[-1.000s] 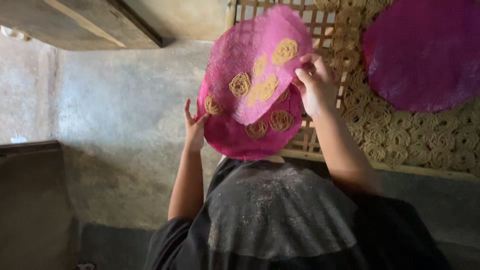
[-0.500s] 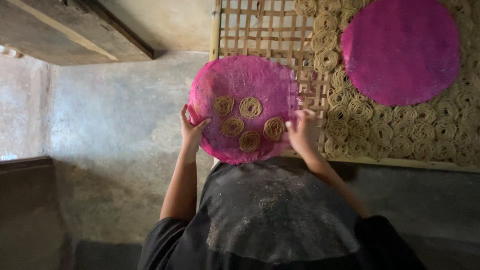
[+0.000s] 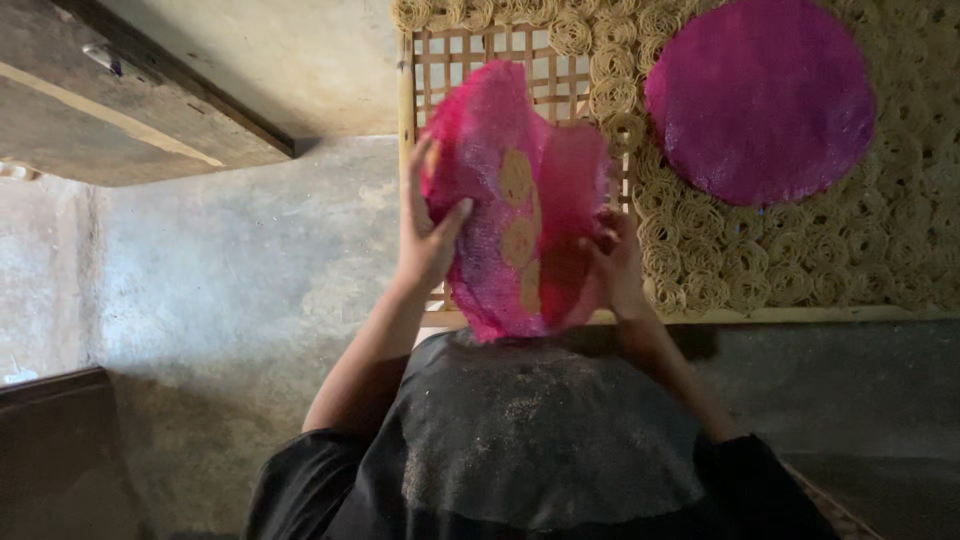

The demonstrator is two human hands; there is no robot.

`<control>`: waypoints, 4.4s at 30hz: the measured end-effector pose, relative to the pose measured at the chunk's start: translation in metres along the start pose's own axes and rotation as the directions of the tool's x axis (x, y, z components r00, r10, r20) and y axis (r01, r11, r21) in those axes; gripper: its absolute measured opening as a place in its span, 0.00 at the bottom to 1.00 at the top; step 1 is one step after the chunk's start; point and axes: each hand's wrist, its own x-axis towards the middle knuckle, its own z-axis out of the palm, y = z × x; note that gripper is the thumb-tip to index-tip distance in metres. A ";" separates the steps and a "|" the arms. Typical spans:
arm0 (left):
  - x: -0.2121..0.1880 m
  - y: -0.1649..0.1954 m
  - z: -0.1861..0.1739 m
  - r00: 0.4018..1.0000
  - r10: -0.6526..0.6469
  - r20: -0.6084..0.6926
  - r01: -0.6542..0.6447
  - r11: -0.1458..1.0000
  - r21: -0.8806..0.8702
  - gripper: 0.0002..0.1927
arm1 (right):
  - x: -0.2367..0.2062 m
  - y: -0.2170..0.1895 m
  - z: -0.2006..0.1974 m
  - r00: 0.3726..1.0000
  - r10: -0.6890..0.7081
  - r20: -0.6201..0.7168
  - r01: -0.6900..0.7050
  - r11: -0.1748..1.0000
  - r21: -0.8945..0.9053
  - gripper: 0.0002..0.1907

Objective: The person arranges dried noodle nests onto round pink plastic sheets on bamboo drying trays, stacks the filled sheets aside, covers them with another pink sheet, and repositions trays. At the end the person lifts and carries a full tray of noodle nests.

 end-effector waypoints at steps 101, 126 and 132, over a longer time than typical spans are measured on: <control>0.116 -0.117 -0.172 0.787 -0.310 0.533 -0.204 0.685 0.700 0.25 | 0.432 -0.071 0.322 0.980 0.077 0.182 -0.018 0.952 -0.306 0.12; 0.079 -0.139 -0.219 0.606 -0.522 0.600 0.791 0.472 -0.389 0.04 | 0.107 0.003 0.183 0.830 0.079 0.552 0.537 0.155 -0.829 0.20; 0.069 -0.189 -0.206 0.792 -0.585 0.173 0.609 0.746 -0.269 0.05 | 0.100 0.003 0.153 0.665 0.435 0.607 0.489 0.360 -0.794 0.05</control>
